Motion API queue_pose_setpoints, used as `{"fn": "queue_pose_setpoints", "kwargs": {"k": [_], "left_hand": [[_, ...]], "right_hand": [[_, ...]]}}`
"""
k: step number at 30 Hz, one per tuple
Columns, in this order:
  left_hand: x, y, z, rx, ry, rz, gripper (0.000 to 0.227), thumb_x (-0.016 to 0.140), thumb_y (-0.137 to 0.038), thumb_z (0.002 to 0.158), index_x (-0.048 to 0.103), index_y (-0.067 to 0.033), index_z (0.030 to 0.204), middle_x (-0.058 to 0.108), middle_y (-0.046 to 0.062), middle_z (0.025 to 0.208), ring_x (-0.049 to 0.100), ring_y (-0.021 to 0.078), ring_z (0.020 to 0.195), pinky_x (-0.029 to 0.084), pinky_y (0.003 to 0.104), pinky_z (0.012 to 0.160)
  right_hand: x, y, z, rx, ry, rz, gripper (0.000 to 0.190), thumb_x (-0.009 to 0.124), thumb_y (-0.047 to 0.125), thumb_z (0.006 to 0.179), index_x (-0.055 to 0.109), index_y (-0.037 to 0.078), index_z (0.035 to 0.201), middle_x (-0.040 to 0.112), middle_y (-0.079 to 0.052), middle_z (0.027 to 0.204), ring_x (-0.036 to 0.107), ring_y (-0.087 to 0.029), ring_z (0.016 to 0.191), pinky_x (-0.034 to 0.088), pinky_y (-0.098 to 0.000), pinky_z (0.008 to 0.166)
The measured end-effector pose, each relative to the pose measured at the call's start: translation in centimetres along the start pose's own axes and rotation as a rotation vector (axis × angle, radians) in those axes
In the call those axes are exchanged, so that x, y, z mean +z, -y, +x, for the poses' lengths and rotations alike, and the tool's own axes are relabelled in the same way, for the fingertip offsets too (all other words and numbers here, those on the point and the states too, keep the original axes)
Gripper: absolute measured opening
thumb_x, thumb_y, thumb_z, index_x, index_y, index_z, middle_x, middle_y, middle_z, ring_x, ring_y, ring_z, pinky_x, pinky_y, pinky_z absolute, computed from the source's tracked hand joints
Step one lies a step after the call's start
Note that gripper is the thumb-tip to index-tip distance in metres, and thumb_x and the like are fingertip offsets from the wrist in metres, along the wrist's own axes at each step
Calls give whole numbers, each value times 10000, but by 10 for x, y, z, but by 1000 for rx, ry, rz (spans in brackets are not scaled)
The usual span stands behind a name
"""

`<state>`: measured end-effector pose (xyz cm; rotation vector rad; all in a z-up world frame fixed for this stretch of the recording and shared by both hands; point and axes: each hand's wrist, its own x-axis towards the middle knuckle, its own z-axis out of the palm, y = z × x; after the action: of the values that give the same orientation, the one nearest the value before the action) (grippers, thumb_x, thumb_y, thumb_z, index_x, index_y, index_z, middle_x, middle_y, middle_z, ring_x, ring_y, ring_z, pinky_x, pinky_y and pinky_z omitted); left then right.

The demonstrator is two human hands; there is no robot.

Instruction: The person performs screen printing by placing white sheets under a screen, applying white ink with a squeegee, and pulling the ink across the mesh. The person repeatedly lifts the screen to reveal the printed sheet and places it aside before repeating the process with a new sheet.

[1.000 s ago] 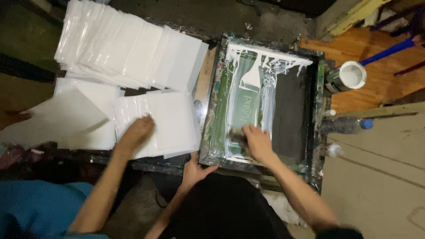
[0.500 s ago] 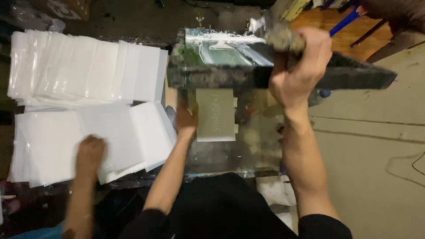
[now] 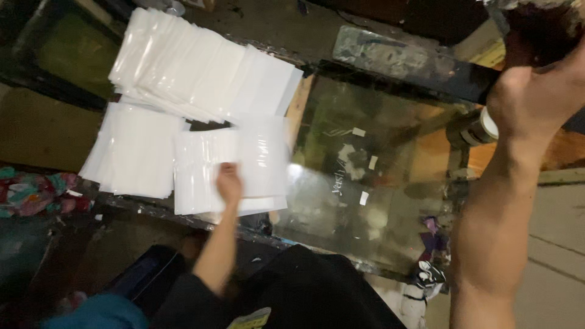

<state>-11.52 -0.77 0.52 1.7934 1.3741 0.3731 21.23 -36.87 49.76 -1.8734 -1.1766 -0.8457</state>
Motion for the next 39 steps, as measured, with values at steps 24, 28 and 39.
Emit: {"fn": "queue_pose_setpoints", "kwargs": {"k": [24,28,39], "left_hand": [[186,-110,-169,1292,750,696,1264,572,-867,927,129,-4,1737,88,218,1834,84,395,1691,87,568,1353],[201,-125,-179,1269,778,738,1222,443,-890,960,159,21,1724,89,224,1831,55,380,1697,80,574,1354],[207,-132,-176,1243,807,616,962,337,-743,1048,275,-52,1713,192,150,1829,121,386,1689,99,631,1328]], "right_hand": [[-4,-26,-13,90,-83,-506,312,642,-84,721,470,-8,970,392,-183,915,281,-367,807,281,-525,735],[-1,-20,-8,149,-98,-519,401,670,-27,697,338,29,915,341,-146,885,277,-353,783,266,-514,705],[0,-15,-3,81,-117,-437,282,678,-93,772,515,14,975,435,-157,923,303,-355,802,282,-504,724]]}}
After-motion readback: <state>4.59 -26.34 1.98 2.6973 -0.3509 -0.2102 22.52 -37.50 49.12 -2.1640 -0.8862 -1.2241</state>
